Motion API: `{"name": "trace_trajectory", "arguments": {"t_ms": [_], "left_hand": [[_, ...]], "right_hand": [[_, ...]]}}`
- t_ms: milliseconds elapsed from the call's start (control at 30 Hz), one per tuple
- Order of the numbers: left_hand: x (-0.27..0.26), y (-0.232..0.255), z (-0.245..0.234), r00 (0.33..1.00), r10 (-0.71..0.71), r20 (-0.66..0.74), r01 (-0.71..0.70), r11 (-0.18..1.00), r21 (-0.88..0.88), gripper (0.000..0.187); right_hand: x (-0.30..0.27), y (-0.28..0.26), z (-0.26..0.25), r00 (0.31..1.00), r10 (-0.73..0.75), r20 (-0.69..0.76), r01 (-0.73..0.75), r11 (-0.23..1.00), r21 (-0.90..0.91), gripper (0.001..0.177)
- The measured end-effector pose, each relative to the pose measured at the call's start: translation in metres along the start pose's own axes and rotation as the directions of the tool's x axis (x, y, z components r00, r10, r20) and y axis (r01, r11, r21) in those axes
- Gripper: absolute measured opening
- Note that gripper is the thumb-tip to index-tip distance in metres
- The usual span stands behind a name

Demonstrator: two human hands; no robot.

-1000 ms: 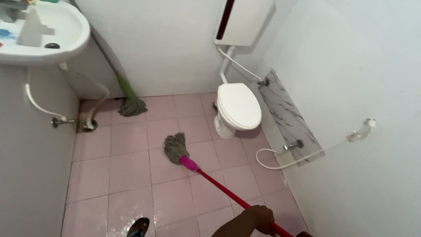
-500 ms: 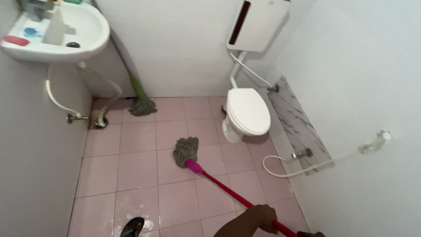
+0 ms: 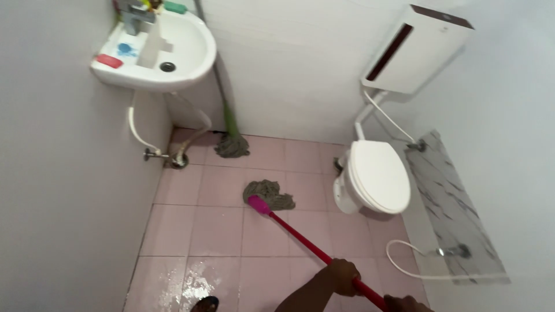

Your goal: The person mops a pink tiled bathroom floor, dipping the mop into a bucket of water and cleaning around the toilet, sink, and shower.

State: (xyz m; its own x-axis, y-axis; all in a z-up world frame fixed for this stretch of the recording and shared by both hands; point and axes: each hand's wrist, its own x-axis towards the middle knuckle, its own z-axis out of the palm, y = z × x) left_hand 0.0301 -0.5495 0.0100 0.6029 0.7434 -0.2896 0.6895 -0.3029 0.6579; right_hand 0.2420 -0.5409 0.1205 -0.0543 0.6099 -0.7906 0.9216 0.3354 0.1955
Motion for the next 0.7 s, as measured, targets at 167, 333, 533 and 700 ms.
{"name": "trace_trajectory", "arguments": {"t_ms": [167,333,533,700], "left_hand": [[-0.031,-0.079,-0.069,0.994,-0.092,-0.050,0.084,0.985,-0.152,0.042],[-0.076,-0.155,-0.123,0.970,-0.210,-0.123,0.183,0.962,-0.200,0.042],[-0.139,-0.215,-0.135,0.705,-0.309,-0.639,0.247,0.951,-0.187,0.013],[-0.155,-0.234,-0.153,0.684,-0.518,-0.514,0.363,0.853,-0.375,0.039]], "right_hand": [[-0.042,-0.119,-0.134,0.997,-0.069,-0.035,0.063,0.987,-0.149,0.029],[0.018,-0.188,-0.187,0.968,-0.246,-0.048,0.228,0.944,-0.240,0.027],[0.037,-0.274,-0.220,0.912,-0.332,-0.242,0.283,0.934,-0.217,0.013],[0.031,-0.316,-0.246,0.944,-0.275,-0.181,0.251,0.957,-0.146,0.033]]}}
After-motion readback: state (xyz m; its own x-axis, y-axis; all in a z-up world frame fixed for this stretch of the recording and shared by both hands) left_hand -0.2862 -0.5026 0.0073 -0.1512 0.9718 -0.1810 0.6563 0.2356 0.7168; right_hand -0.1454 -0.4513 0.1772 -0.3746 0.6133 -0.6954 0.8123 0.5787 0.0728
